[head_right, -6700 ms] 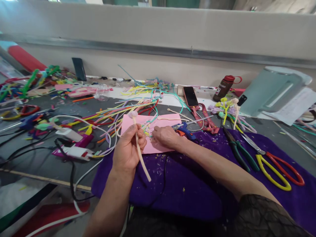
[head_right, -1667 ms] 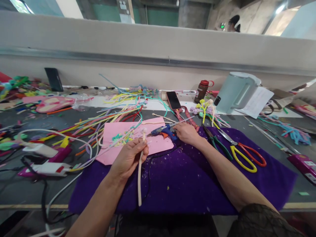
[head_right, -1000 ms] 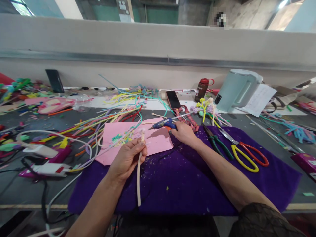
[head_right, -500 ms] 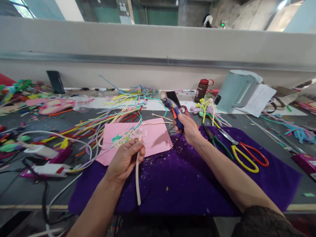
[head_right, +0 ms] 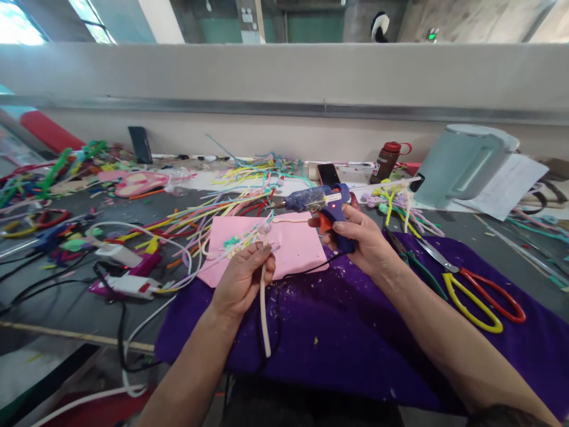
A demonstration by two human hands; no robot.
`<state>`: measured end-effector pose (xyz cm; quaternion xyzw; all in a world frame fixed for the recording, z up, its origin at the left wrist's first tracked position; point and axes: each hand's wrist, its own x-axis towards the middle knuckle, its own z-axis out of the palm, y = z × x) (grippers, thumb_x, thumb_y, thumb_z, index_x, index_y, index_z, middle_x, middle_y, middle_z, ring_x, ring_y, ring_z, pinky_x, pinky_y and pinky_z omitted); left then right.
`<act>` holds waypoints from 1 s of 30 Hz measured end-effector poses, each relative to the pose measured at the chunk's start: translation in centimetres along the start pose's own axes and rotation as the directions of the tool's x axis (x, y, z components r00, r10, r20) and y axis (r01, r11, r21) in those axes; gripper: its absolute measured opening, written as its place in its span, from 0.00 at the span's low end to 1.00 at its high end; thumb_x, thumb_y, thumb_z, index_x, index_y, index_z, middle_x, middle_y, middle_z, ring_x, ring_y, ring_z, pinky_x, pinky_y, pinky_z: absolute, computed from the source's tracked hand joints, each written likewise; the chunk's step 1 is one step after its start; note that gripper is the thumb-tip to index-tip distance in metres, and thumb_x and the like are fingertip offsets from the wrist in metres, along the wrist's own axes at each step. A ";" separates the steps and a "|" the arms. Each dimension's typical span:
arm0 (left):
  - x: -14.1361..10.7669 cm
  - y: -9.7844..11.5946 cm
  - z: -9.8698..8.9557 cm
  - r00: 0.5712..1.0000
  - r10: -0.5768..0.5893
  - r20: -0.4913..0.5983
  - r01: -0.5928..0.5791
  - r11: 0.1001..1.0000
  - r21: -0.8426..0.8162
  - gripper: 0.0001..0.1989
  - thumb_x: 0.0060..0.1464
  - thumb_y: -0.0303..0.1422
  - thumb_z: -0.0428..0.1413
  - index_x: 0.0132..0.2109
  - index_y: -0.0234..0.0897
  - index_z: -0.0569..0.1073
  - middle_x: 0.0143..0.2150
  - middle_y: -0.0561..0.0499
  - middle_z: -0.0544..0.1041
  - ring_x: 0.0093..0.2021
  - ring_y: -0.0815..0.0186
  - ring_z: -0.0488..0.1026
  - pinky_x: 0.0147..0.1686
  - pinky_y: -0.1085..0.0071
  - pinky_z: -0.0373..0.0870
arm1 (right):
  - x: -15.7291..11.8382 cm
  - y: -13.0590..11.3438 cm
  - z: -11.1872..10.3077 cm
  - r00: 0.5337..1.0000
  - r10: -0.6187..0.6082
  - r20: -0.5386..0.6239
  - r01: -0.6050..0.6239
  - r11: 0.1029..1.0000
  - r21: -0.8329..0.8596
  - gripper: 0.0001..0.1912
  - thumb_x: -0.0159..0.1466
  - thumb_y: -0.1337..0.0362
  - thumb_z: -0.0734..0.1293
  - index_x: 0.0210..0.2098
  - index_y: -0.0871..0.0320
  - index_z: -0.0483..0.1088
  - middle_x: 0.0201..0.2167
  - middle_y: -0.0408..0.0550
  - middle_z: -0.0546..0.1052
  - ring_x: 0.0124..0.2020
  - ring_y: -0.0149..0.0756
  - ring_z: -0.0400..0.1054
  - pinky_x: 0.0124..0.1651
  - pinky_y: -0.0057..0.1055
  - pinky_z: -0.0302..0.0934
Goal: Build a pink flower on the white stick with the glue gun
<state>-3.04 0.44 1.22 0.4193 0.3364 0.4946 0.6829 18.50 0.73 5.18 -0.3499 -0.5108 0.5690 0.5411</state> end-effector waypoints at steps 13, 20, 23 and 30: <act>0.0 -0.2 -0.4 0.999 0.053 -0.005 -0.053 0.998 -0.042 0.11 0.49 0.35 0.56 0.25 0.32 0.66 0.20 0.56 0.68 0.16 0.79 0.62 0.15 0.82 0.55 | -1.8 -0.4 1.6 0.983 -0.169 -0.071 0.149 0.964 -0.221 0.15 0.49 0.65 0.70 0.37 0.55 0.68 0.32 0.46 0.76 0.28 0.36 0.69 0.33 0.34 0.63; 0.1 -0.3 -0.5 0.999 0.036 -0.032 -0.037 0.998 -0.053 0.11 0.48 0.36 0.56 0.27 0.32 0.67 0.21 0.55 0.69 0.16 0.79 0.62 0.15 0.82 0.53 | -2.4 -0.2 1.5 0.990 -0.139 0.035 0.143 0.924 -0.354 0.12 0.56 0.58 0.65 0.37 0.57 0.70 0.31 0.47 0.73 0.30 0.35 0.65 0.32 0.30 0.59; 0.1 -0.4 -0.5 0.997 0.063 -0.053 -0.065 0.997 -0.031 0.11 0.48 0.36 0.56 0.26 0.32 0.67 0.20 0.55 0.69 0.16 0.79 0.62 0.16 0.81 0.52 | -2.6 0.0 1.6 0.987 -0.129 0.091 0.156 0.888 -0.433 0.13 0.58 0.57 0.63 0.37 0.58 0.70 0.31 0.48 0.72 0.27 0.33 0.63 0.30 0.30 0.58; 0.2 -0.3 -0.4 0.990 0.110 -0.093 -0.108 0.994 0.026 0.12 0.48 0.37 0.56 0.26 0.32 0.67 0.20 0.54 0.69 0.17 0.77 0.62 0.17 0.80 0.52 | -3.0 0.0 2.9 0.983 -0.079 0.165 0.153 0.845 -0.513 0.14 0.59 0.57 0.62 0.40 0.59 0.70 0.33 0.50 0.73 0.27 0.32 0.64 0.29 0.29 0.59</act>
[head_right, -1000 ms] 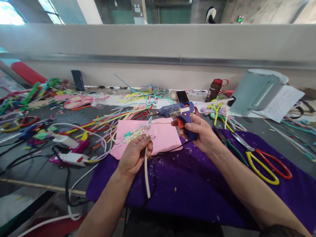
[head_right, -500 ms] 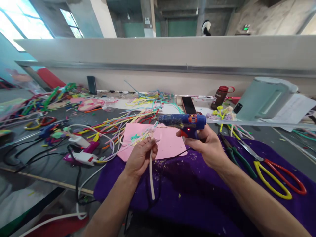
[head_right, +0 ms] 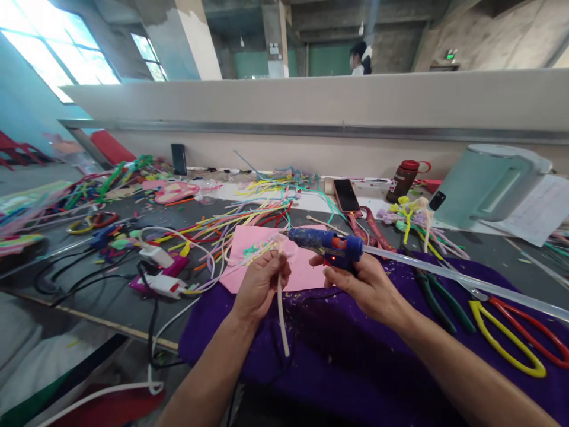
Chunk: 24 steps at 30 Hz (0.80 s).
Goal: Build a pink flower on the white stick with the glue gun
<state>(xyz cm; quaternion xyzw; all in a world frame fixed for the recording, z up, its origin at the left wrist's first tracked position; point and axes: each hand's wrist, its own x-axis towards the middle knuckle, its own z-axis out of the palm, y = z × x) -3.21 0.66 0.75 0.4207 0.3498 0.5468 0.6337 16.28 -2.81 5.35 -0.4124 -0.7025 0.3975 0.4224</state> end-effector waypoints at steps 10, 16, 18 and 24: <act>0.0 0.1 -0.1 0.998 0.023 -0.062 -0.020 0.999 0.049 0.13 0.46 0.39 0.57 0.28 0.33 0.68 0.20 0.54 0.70 0.17 0.77 0.63 0.16 0.80 0.52 | 0.0 0.8 1.0 0.999 0.034 -0.033 -0.034 0.999 0.017 0.14 0.61 0.56 0.59 0.37 0.61 0.68 0.21 0.43 0.68 0.22 0.29 0.58 0.26 0.27 0.51; 0.1 0.0 -0.1 0.995 0.054 -0.078 -0.046 0.994 0.102 0.12 0.46 0.39 0.57 0.29 0.33 0.69 0.21 0.54 0.71 0.17 0.76 0.64 0.17 0.80 0.54 | 0.0 1.2 1.2 0.999 0.039 -0.035 -0.038 0.999 0.010 0.14 0.62 0.56 0.58 0.35 0.61 0.67 0.19 0.41 0.66 0.21 0.28 0.57 0.25 0.27 0.49; 0.1 0.0 0.0 0.994 0.079 -0.079 -0.067 0.988 0.139 0.12 0.46 0.39 0.56 0.29 0.32 0.69 0.21 0.53 0.71 0.17 0.76 0.64 0.17 0.80 0.54 | 0.0 1.4 1.4 0.998 0.042 -0.038 -0.042 0.999 -0.009 0.14 0.61 0.56 0.59 0.33 0.61 0.67 0.19 0.41 0.66 0.22 0.28 0.57 0.25 0.27 0.50; 0.1 0.0 0.0 0.992 0.104 -0.076 -0.087 0.975 0.204 0.13 0.46 0.40 0.56 0.30 0.33 0.70 0.20 0.53 0.71 0.17 0.74 0.64 0.17 0.79 0.55 | -0.2 1.8 1.5 0.996 0.036 -0.077 -0.043 0.995 -0.086 0.15 0.61 0.55 0.59 0.30 0.61 0.67 0.19 0.42 0.65 0.22 0.29 0.57 0.26 0.27 0.51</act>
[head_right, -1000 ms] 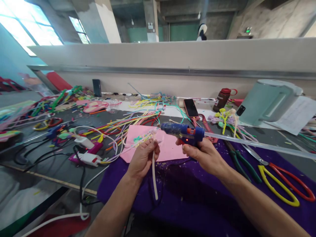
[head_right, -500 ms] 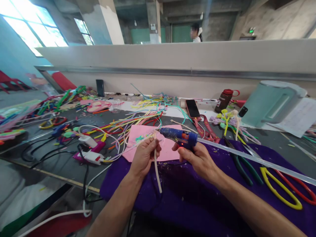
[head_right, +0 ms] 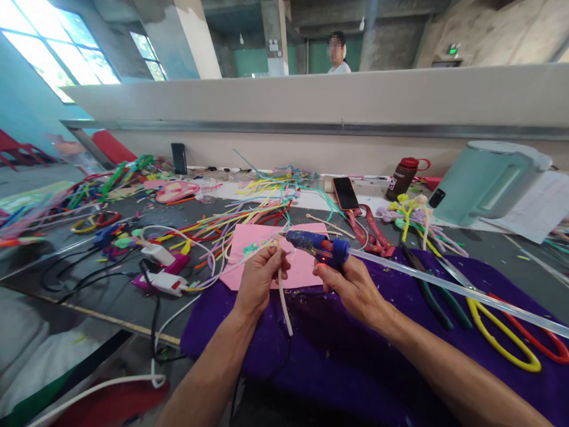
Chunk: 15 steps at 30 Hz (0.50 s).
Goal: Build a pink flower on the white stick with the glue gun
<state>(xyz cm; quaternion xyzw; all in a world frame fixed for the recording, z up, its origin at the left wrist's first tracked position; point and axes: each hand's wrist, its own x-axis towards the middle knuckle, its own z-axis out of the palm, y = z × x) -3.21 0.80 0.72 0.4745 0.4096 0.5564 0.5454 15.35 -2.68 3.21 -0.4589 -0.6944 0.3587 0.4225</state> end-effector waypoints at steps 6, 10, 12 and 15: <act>0.1 0.0 0.0 1.000 -0.021 -0.010 0.021 1.000 -0.001 0.14 0.44 0.41 0.57 0.29 0.33 0.70 0.20 0.54 0.72 0.17 0.74 0.64 0.17 0.78 0.54 | 0.0 0.6 0.0 0.998 -0.056 -0.013 0.055 0.997 -0.052 0.16 0.62 0.55 0.58 0.25 0.60 0.64 0.20 0.43 0.66 0.23 0.30 0.58 0.28 0.28 0.52; 0.1 0.0 0.0 1.000 -0.015 -0.002 0.015 1.000 0.004 0.14 0.44 0.41 0.57 0.29 0.33 0.69 0.21 0.54 0.71 0.17 0.74 0.65 0.17 0.78 0.55 | 0.0 0.7 0.1 0.997 -0.082 0.005 0.082 0.993 -0.082 0.13 0.62 0.57 0.59 0.27 0.59 0.64 0.18 0.41 0.64 0.21 0.29 0.56 0.25 0.27 0.50; 0.0 -0.1 0.0 1.000 -0.014 0.000 0.014 1.000 0.009 0.14 0.45 0.41 0.57 0.29 0.33 0.68 0.21 0.54 0.71 0.17 0.74 0.65 0.17 0.78 0.56 | 0.0 0.6 0.1 0.995 -0.101 0.010 0.102 0.988 -0.118 0.13 0.62 0.57 0.59 0.25 0.59 0.63 0.18 0.41 0.63 0.20 0.28 0.55 0.24 0.27 0.49; 0.0 -0.2 0.0 1.000 -0.013 0.010 0.013 1.000 0.024 0.14 0.46 0.41 0.56 0.28 0.33 0.68 0.21 0.53 0.71 0.17 0.75 0.64 0.18 0.78 0.56 | 0.1 0.4 0.1 0.991 -0.135 0.000 0.133 0.976 -0.175 0.14 0.62 0.58 0.59 0.24 0.59 0.63 0.18 0.41 0.62 0.21 0.28 0.55 0.25 0.27 0.49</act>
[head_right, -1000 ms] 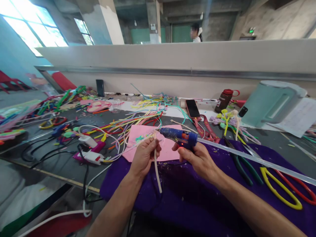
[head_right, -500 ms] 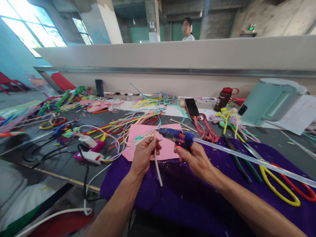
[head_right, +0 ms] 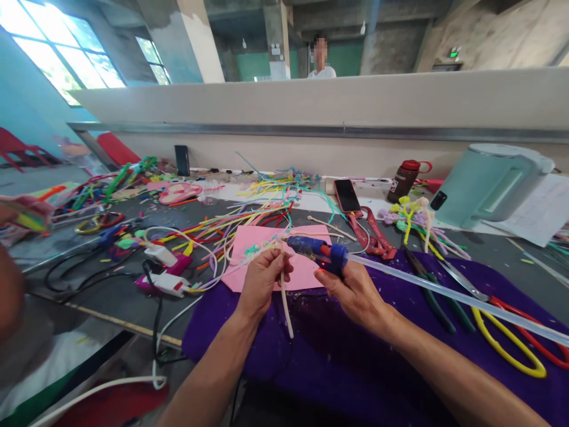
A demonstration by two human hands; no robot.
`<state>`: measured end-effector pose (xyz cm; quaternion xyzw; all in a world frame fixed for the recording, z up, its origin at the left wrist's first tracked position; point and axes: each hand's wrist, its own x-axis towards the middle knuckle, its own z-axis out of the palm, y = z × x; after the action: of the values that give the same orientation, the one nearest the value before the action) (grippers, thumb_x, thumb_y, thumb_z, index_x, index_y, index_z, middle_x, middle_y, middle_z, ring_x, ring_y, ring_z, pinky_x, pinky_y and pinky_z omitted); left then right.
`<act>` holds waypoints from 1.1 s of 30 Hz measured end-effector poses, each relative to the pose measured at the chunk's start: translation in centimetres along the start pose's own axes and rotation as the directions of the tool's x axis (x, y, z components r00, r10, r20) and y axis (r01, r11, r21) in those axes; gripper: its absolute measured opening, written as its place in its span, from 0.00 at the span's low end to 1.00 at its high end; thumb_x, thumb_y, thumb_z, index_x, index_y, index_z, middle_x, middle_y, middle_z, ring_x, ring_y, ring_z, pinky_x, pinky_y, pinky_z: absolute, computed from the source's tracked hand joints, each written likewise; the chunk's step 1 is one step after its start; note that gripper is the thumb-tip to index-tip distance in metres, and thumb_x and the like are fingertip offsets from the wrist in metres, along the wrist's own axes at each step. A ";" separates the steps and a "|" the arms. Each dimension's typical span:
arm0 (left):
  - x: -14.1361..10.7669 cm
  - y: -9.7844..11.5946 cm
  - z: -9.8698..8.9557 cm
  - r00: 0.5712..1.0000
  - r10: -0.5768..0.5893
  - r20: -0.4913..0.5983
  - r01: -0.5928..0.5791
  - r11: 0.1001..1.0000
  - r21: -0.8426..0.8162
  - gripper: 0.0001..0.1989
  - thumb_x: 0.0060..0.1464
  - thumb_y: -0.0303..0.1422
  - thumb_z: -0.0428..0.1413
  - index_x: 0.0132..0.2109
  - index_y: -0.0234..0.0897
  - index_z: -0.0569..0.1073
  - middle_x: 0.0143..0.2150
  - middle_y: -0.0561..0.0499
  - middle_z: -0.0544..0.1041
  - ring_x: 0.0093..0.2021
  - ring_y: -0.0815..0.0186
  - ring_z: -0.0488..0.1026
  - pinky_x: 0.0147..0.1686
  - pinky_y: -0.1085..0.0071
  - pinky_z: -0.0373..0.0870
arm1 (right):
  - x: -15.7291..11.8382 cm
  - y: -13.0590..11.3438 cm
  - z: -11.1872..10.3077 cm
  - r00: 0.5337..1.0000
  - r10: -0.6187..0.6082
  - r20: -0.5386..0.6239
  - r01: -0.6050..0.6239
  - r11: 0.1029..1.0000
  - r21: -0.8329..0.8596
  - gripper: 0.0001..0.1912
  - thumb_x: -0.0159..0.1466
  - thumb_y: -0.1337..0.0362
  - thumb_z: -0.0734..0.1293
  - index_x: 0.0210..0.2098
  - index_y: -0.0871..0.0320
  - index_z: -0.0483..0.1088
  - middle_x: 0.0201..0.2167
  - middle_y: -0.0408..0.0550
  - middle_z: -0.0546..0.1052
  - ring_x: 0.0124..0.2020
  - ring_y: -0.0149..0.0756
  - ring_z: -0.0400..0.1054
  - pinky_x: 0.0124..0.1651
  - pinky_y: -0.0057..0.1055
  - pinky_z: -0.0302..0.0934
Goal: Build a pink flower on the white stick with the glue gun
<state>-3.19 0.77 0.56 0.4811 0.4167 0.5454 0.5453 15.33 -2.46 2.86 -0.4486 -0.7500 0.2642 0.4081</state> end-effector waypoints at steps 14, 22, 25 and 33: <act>0.0 0.1 -0.1 1.000 -0.011 0.004 0.011 1.000 0.007 0.15 0.45 0.43 0.56 0.32 0.33 0.69 0.22 0.53 0.72 0.18 0.74 0.65 0.17 0.79 0.56 | 0.1 0.1 0.1 1.000 -0.017 -0.017 0.016 0.997 -0.073 0.15 0.62 0.57 0.58 0.23 0.58 0.63 0.16 0.40 0.60 0.19 0.27 0.53 0.22 0.26 0.47; 0.0 0.0 -0.1 1.000 -0.014 0.005 0.014 1.000 -0.009 0.15 0.45 0.42 0.56 0.30 0.33 0.68 0.22 0.53 0.71 0.18 0.74 0.65 0.18 0.78 0.56 | 0.0 0.2 0.2 1.000 0.000 -0.028 -0.001 0.999 -0.053 0.14 0.61 0.56 0.58 0.25 0.58 0.64 0.16 0.41 0.61 0.19 0.28 0.54 0.22 0.27 0.47; 0.0 -0.1 -0.1 1.000 -0.021 0.015 0.022 1.000 -0.007 0.15 0.45 0.42 0.56 0.30 0.33 0.68 0.22 0.53 0.71 0.18 0.74 0.65 0.18 0.78 0.56 | 0.0 0.1 0.1 0.999 0.005 -0.039 -0.006 0.999 -0.033 0.15 0.62 0.56 0.58 0.24 0.58 0.64 0.16 0.41 0.62 0.19 0.28 0.55 0.23 0.27 0.48; 0.0 0.1 -0.1 0.999 -0.040 -0.002 0.040 0.999 0.001 0.15 0.42 0.43 0.58 0.30 0.34 0.69 0.22 0.53 0.72 0.18 0.74 0.65 0.17 0.79 0.55 | 0.3 0.5 0.4 1.000 -0.007 -0.016 0.007 1.000 -0.022 0.16 0.61 0.56 0.59 0.22 0.58 0.63 0.16 0.41 0.61 0.18 0.28 0.54 0.22 0.26 0.50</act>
<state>-3.31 0.77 0.67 0.4722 0.4270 0.5347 0.5556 15.12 -2.02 2.37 -0.4526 -0.7509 0.2511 0.4101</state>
